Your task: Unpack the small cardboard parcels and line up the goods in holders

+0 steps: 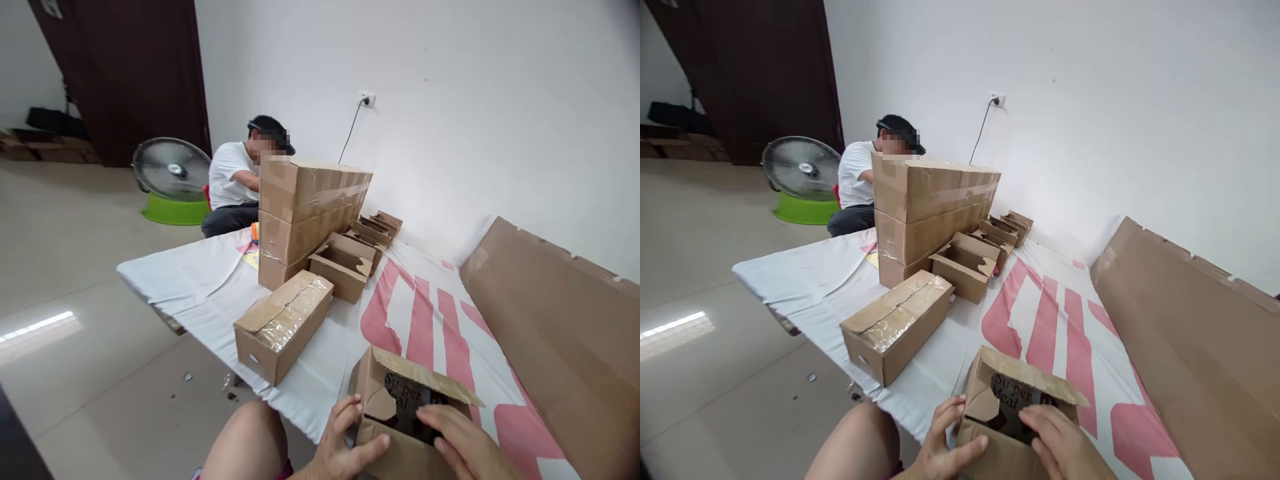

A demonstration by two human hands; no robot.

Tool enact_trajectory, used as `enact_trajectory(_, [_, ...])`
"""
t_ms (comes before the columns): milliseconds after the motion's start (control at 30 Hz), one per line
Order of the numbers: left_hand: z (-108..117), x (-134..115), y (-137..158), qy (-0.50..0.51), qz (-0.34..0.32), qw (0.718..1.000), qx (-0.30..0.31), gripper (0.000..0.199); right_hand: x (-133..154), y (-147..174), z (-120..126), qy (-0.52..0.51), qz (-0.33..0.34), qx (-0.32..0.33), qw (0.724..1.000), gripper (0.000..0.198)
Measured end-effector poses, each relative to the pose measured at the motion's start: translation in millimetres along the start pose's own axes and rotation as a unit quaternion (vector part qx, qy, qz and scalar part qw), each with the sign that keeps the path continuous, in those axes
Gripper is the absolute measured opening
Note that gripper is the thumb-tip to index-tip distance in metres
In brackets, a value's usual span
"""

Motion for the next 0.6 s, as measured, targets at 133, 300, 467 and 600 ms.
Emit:
enact_trajectory(133, [0, 6, 5, 0.008, 0.033, 0.998, 0.044, 0.028, -7, -37, -16, 0.069, -0.086, 0.068, 0.992, 0.050])
enact_trajectory(300, [6, 16, 14, 0.077, 0.049, 0.995, 0.048, 0.035, -9, -58, -11, 0.069, -0.134, 0.079, 0.985, 0.059])
enact_trajectory(467, [14, 37, 0, 0.100, 0.151, 0.980, 0.078, 0.116, -5, -65, -13, 0.110, -0.155, 0.103, 0.976, 0.054])
enact_trajectory(600, [4, 46, -27, 0.101, 0.202, 0.960, 0.166, 0.142, -4, -64, -13, 0.151, -0.155, 0.088, 0.972, 0.038])
Point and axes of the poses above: each hand's wrist, its own y-axis away from the middle knuckle, its own z-axis out of the back of the hand, x = y × z, the point moved 7 cm from there along -y, towards the middle knuckle, and after that the axes turned 2 degrees about y, right-handed, at the moved point
